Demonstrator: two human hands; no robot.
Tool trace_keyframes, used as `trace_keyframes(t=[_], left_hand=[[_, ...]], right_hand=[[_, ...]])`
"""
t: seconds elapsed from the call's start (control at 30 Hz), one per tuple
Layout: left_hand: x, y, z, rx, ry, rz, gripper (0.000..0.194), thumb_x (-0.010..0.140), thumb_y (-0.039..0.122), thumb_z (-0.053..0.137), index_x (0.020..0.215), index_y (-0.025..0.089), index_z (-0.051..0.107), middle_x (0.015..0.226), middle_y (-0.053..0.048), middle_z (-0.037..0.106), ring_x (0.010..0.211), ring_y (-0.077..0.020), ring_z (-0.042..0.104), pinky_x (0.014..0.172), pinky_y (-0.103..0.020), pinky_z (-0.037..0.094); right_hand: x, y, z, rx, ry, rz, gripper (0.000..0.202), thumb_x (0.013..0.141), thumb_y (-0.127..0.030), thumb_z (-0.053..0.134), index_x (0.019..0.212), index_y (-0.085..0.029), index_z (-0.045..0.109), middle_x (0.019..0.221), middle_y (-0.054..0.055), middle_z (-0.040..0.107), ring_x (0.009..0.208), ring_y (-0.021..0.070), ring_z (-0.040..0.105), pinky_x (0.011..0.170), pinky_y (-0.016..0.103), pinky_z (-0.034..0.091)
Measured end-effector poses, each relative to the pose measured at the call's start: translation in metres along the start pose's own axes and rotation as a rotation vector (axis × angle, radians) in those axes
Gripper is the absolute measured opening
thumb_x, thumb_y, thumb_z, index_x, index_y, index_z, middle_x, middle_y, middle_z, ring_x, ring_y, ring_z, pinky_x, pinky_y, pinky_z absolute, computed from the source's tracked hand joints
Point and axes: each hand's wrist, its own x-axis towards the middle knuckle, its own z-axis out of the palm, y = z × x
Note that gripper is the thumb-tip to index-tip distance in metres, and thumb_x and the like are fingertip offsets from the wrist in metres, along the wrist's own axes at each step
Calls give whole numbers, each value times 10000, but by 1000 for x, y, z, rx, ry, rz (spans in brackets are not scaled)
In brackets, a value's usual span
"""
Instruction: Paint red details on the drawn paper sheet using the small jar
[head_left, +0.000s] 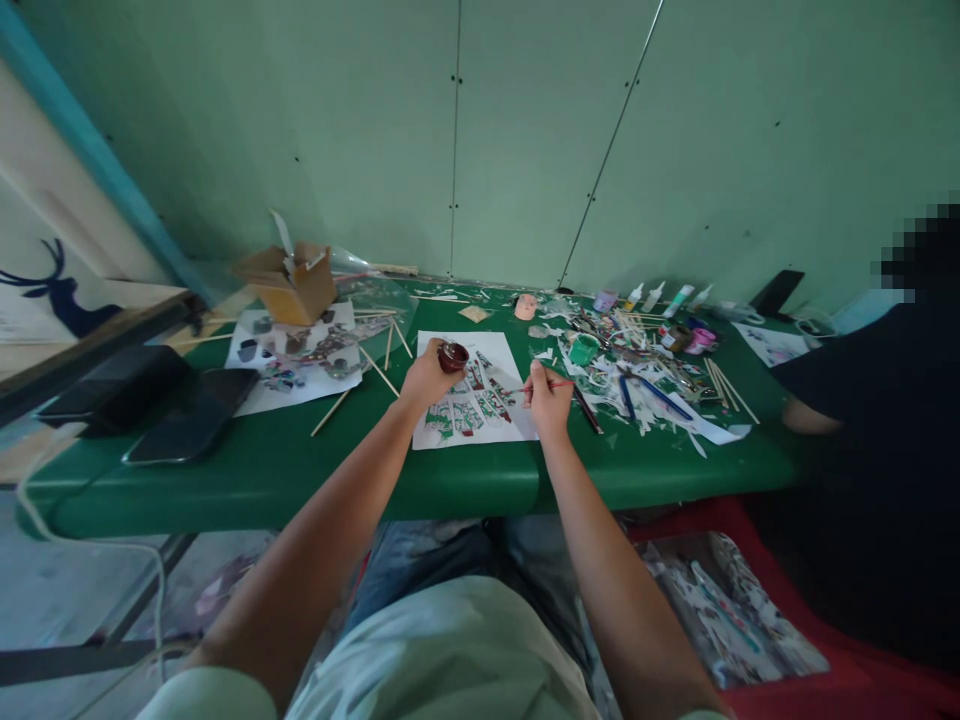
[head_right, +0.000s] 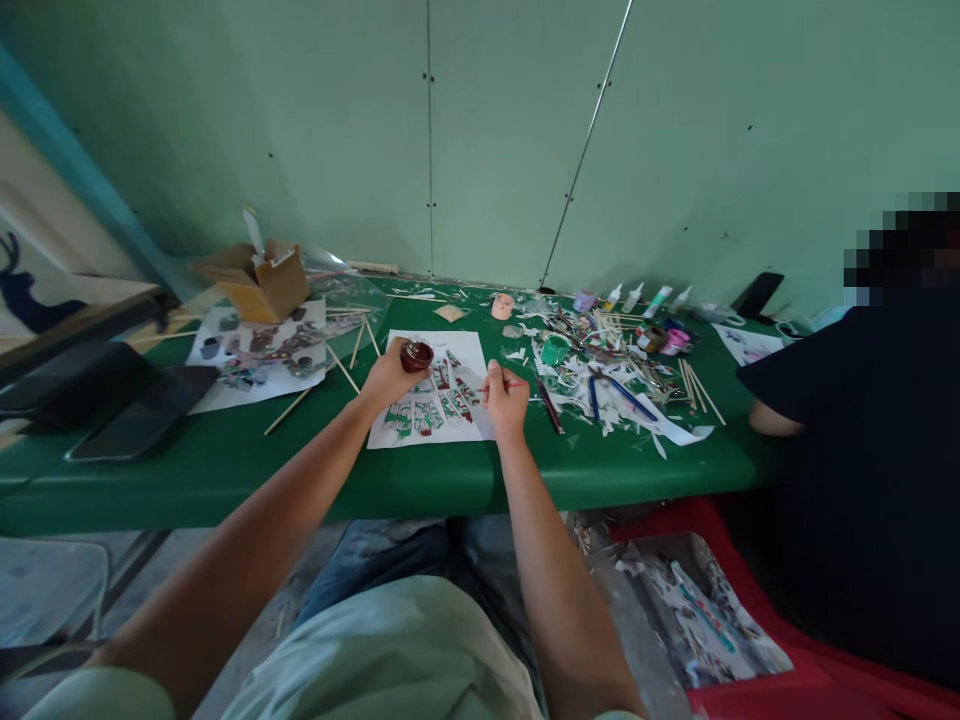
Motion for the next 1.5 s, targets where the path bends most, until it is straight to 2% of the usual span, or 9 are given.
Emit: trace_keyframes(t=[0.73,0.9,1.07,1.27,1.37,1.5], left_hand=[[1,-1,0,-1,-39,-11,603,643,440,666,1141,226,401,1015,-111,623,934,-295,598,731,-354,439],[0,-1,2,27,44,-92,563,711,450,607,1150,187,372,1023,-147,612,938,-313,597,721,-372,441],[-1,1,1,72,95,-122,549,733,467,581,1140,167,368,1026,-165,610,958,-329,589,727,-387,442],[-4,6,-9,53,94,-127,605,664,542,629,1117,195,425,1043,-136,609,944,-319,593,722,-371,448],[-5,8,-11,-1,121,-102,600,672,549,621,1129,212,426,1062,-113,607,944,-291,594,731,-355,454],[-5,6,-9,36,122,-97,609,673,523,631,1144,206,410,1067,-114,607,941,-288,597,708,-345,459]], right_hand=[[0,3,-1,-31,-17,-21,459,810,-548,443,512,-199,457,372,-52,401,316,81,384,362,221,324],[0,-1,-2,-27,71,-87,467,820,-529,439,487,-202,441,360,-48,396,314,82,381,365,224,315],[0,-1,-3,-24,151,-73,482,835,-551,395,501,-207,435,348,-50,395,288,83,377,339,221,301],[2,3,-2,-40,93,-23,503,817,-588,407,492,-206,440,305,-53,374,257,90,384,320,223,308],[2,3,-1,13,81,-13,509,807,-597,419,486,-202,447,305,-51,385,256,87,381,316,223,314],[1,3,0,114,47,14,502,787,-589,463,472,-198,455,296,-51,390,245,81,363,291,218,293]])
